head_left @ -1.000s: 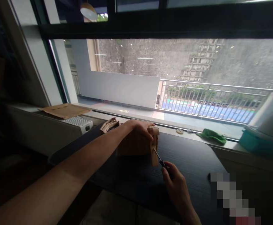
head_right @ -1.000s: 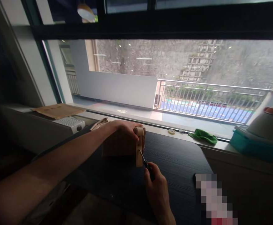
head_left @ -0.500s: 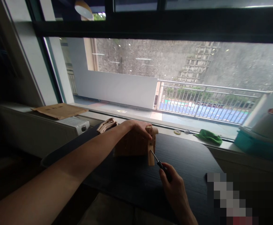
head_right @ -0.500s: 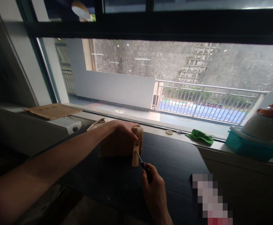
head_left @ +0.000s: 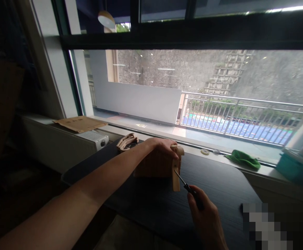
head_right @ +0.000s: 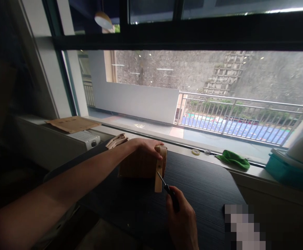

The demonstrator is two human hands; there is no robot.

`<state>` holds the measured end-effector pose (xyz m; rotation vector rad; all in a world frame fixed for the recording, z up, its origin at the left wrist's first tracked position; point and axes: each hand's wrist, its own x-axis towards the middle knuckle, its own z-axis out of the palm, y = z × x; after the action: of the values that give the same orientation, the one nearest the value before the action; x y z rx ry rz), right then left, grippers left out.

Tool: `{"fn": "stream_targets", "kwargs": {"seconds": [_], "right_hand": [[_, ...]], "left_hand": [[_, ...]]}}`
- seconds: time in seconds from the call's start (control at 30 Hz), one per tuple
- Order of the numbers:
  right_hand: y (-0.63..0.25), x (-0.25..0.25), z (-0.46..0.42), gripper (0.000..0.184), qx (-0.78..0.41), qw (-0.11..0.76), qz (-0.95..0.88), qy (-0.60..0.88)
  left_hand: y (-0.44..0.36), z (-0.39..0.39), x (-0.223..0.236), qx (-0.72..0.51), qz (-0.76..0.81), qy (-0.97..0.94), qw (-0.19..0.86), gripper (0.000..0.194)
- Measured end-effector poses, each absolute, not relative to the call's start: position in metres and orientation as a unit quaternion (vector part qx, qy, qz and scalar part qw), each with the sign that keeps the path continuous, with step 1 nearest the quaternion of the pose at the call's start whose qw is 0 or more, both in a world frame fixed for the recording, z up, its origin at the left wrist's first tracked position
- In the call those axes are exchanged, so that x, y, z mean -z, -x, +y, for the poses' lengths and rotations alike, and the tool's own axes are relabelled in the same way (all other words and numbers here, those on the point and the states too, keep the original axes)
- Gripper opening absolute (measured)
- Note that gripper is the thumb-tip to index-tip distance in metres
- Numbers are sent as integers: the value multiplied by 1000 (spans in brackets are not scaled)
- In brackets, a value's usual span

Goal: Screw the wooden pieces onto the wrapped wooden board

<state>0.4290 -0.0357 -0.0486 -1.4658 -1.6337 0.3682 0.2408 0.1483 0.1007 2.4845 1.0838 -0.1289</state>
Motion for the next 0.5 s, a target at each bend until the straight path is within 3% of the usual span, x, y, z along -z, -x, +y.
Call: {"fn": "stream_targets", "kwargs": {"seconds": [0.2, 0.5], "right_hand": [[-423, 43, -42, 31, -70, 395, -702, 588], [-427, 21, -35, 40, -54, 392, -650, 648]], "left_hand": [[-242, 143, -102, 29, 396, -898, 192, 79], [-239, 143, -101, 25, 400, -890, 215, 85]]}}
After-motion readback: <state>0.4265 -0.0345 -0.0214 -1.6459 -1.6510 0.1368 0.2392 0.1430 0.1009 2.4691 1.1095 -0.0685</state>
